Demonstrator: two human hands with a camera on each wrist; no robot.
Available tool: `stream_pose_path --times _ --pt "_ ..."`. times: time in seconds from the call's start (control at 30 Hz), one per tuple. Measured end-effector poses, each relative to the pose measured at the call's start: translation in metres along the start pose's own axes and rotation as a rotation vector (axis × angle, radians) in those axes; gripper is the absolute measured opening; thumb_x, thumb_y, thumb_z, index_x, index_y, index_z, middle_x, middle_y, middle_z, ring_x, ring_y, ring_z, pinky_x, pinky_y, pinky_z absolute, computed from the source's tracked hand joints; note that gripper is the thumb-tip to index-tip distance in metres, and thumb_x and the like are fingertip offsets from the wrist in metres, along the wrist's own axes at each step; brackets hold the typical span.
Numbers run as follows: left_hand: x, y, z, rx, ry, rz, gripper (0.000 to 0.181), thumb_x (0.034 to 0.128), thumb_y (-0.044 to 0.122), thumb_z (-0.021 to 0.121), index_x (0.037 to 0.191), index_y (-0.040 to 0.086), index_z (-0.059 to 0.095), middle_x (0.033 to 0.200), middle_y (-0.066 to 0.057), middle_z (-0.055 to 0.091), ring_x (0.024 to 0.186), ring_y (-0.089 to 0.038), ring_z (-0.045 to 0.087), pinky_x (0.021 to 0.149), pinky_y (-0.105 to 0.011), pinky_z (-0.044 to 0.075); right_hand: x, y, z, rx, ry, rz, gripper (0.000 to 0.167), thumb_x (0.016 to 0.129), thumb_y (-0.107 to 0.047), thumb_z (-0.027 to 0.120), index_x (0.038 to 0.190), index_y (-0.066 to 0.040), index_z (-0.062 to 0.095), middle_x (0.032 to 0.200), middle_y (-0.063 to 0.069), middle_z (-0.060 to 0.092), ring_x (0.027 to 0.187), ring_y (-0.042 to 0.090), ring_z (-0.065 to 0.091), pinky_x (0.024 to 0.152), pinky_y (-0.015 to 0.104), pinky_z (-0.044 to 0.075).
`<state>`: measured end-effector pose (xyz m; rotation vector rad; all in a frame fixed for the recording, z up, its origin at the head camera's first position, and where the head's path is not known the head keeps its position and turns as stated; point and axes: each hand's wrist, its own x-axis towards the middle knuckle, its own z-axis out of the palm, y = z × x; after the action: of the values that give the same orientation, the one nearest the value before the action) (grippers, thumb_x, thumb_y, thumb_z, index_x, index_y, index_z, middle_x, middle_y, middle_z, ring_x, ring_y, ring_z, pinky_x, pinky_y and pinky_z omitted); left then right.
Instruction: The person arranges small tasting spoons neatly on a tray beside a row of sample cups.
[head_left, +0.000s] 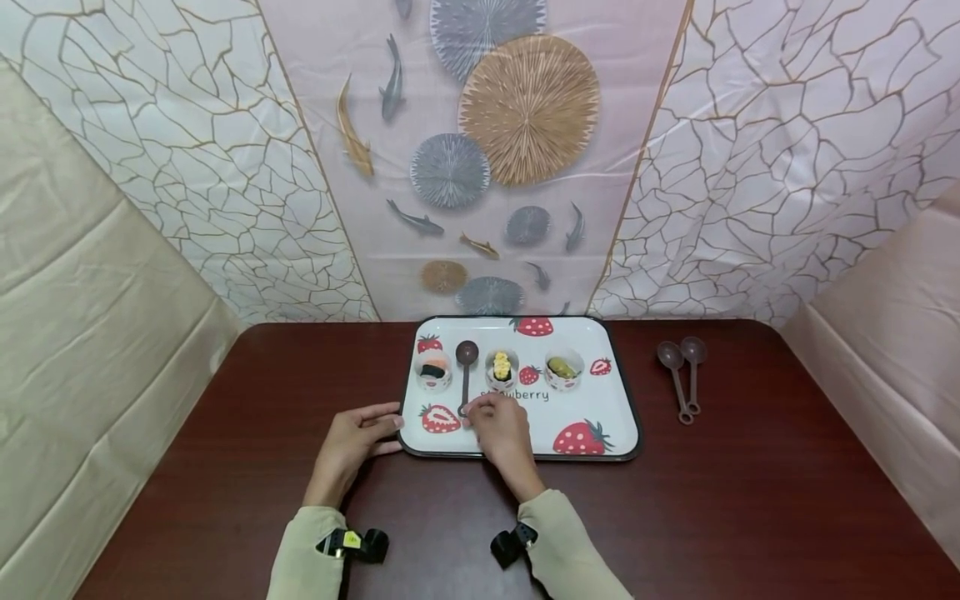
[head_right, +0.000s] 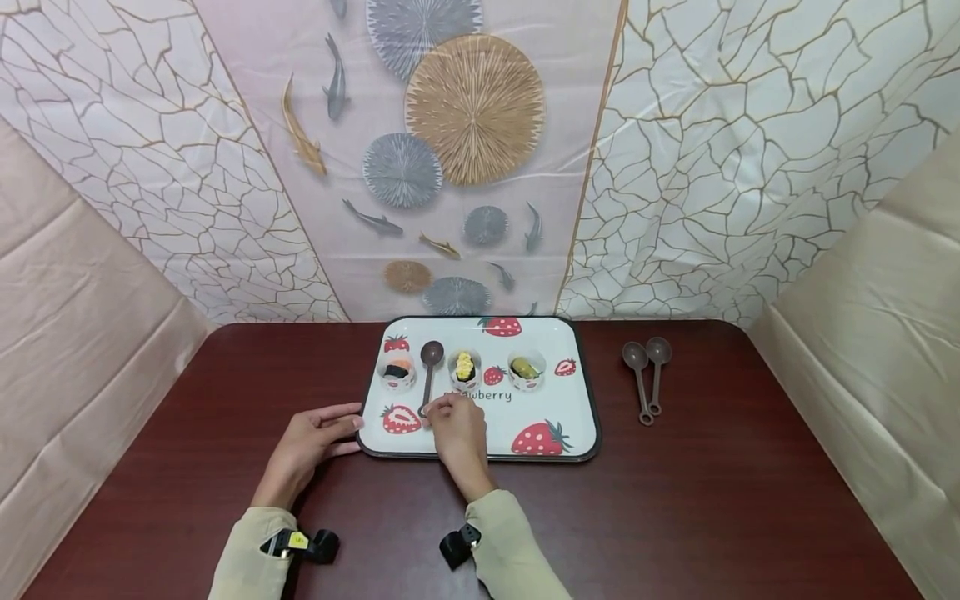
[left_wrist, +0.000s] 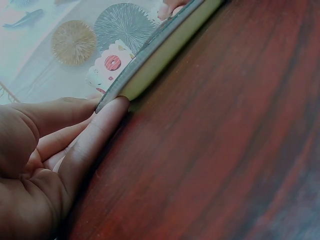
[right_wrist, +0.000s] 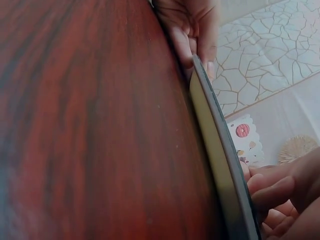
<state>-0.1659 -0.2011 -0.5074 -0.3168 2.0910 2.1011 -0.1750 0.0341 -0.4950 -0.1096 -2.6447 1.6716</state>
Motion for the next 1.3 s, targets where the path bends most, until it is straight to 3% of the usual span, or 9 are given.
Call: stream_pose_path --times 0.87,1.1,1.3 --pt "-0.001 0.001 0.0 0.014 0.024 -0.009 0.038 0.0986 0.002 0.073 0.136 -0.002 0.068 0.123 -0.021 0.074 0.1 -0.016 0.075 0.079 -0.034 0.068 -0.004 -0.006 -0.005 0.033 -0.034 -0.007 0.011 0.102 -0.009 0.065 0.098 -0.006 0.075 0.081 0.006 0.077 0.054 0.011 0.06 0.05 0.023 0.047" --pt "-0.003 0.0 -0.002 0.025 0.019 -0.011 0.04 0.0992 0.004 0.074 0.138 -0.002 0.067 0.126 -0.022 0.072 0.103 -0.017 0.074 0.081 -0.034 0.068 -0.01 -0.019 -0.023 -0.002 -0.013 -0.069 0.013 0.102 -0.007 0.064 0.096 -0.007 0.076 0.085 0.009 0.078 0.061 0.018 0.067 0.053 0.025 0.05" --pt "-0.001 0.002 0.001 0.023 0.007 -0.003 0.04 0.0989 0.005 0.074 0.138 -0.002 0.067 0.127 -0.023 0.072 0.104 -0.018 0.074 0.081 -0.035 0.068 -0.013 -0.029 -0.058 -0.041 0.035 -0.145 0.012 0.1 -0.006 0.066 0.099 -0.005 0.078 0.084 0.006 0.079 0.058 0.014 0.064 0.052 0.024 0.05"
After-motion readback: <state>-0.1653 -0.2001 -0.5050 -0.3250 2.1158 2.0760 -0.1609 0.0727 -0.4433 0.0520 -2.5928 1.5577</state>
